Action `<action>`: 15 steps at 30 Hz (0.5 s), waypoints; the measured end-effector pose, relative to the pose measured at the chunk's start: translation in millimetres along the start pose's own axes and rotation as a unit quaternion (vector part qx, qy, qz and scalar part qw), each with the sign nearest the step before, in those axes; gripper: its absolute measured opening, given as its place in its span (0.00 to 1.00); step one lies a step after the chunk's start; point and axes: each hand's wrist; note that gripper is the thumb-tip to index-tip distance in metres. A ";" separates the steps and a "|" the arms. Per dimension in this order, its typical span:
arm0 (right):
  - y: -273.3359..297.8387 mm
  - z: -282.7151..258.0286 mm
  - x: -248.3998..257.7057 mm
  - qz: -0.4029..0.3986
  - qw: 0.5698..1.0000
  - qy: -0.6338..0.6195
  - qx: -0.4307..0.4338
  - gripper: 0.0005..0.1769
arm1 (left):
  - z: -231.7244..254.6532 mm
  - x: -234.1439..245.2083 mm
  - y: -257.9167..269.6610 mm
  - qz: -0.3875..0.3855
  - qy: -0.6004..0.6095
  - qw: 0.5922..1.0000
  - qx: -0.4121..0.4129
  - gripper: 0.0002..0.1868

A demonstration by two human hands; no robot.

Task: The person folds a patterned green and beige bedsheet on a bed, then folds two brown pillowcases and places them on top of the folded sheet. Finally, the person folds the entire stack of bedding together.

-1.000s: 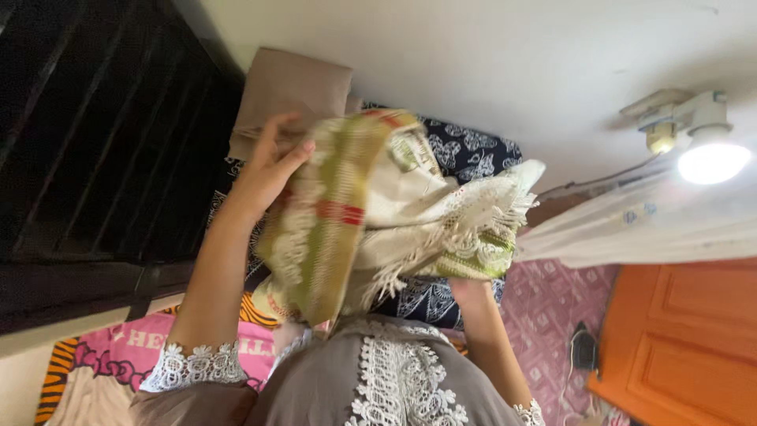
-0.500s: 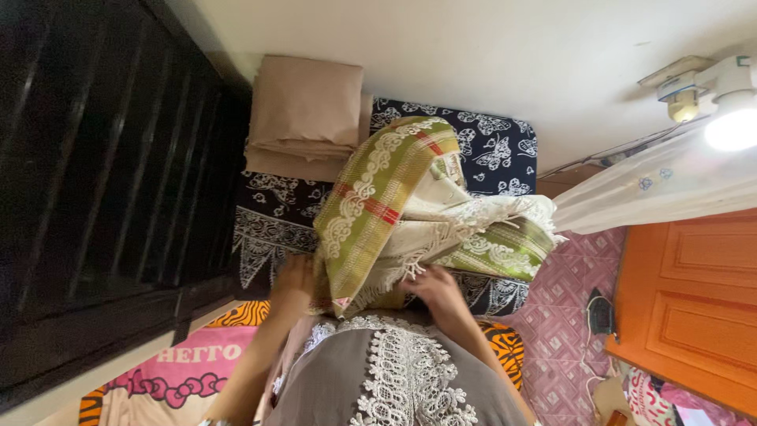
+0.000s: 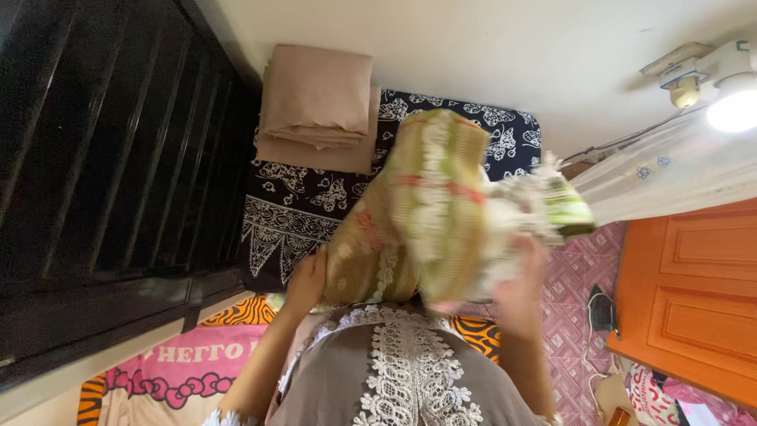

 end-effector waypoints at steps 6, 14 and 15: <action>-15.1 -165.2 5.4 0.134 0.989 -0.043 0.036 0.23 | 88.4 49.5 42.0 -0.123 0.197 0.971 0.051 0.33; -54.7 -149.9 145.4 0.096 0.986 -0.118 0.061 0.16 | 209.2 144.6 59.4 -0.042 0.175 0.977 -0.111 0.15; -59.0 -150.6 151.7 0.094 0.976 -0.187 0.058 0.17 | 218.0 151.2 55.1 -0.023 0.153 0.975 -0.162 0.16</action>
Point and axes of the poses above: each hand's wrist, its own y-axis away from the middle knuckle, its own x-axis out of the back of the hand, z = x × y, and after that the axes turned 4 degrees about z, right-handed
